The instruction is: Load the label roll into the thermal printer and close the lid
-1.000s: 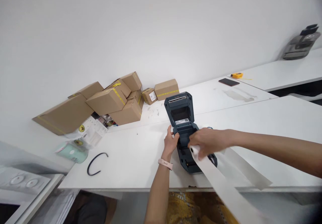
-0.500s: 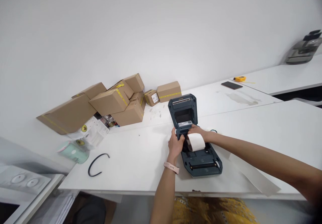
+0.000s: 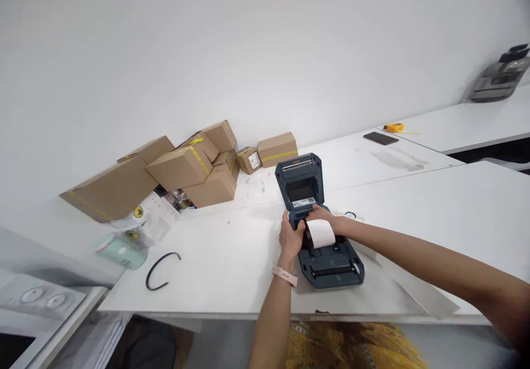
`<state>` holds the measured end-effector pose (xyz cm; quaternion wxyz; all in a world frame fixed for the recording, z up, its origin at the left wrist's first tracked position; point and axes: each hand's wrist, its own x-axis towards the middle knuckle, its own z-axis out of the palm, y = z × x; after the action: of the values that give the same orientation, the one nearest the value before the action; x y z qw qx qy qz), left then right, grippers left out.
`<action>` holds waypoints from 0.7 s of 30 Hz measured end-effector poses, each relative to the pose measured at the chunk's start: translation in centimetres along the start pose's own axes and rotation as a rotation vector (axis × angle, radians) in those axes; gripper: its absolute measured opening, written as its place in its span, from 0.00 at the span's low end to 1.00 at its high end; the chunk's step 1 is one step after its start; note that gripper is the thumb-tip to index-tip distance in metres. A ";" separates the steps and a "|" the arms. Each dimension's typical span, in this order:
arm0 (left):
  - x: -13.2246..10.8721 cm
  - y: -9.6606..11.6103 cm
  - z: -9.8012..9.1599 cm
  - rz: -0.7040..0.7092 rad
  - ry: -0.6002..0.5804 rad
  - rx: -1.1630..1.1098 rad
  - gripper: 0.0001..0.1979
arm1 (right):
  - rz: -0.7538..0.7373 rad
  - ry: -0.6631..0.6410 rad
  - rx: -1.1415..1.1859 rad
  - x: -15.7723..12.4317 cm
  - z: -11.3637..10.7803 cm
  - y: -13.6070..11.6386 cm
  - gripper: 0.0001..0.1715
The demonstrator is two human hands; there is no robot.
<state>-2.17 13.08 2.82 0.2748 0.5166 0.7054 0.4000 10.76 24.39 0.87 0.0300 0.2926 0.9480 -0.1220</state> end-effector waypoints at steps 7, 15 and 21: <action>-0.1 -0.5 0.5 0.007 0.010 0.008 0.35 | 0.032 -0.033 -0.129 -0.2 -0.4 -0.5 0.21; -0.1 -0.6 0.5 0.007 0.024 -0.054 0.36 | -0.032 0.060 -0.112 -1.4 -1.7 -1.5 0.18; -0.6 -0.9 0.3 0.055 0.056 -0.075 0.37 | -0.135 0.227 -0.012 -7.6 -3.8 -2.5 0.14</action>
<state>-2.15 12.43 1.88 0.2630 0.5138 0.6830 0.4477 15.73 19.19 6.03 -0.0840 0.2399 0.9635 -0.0841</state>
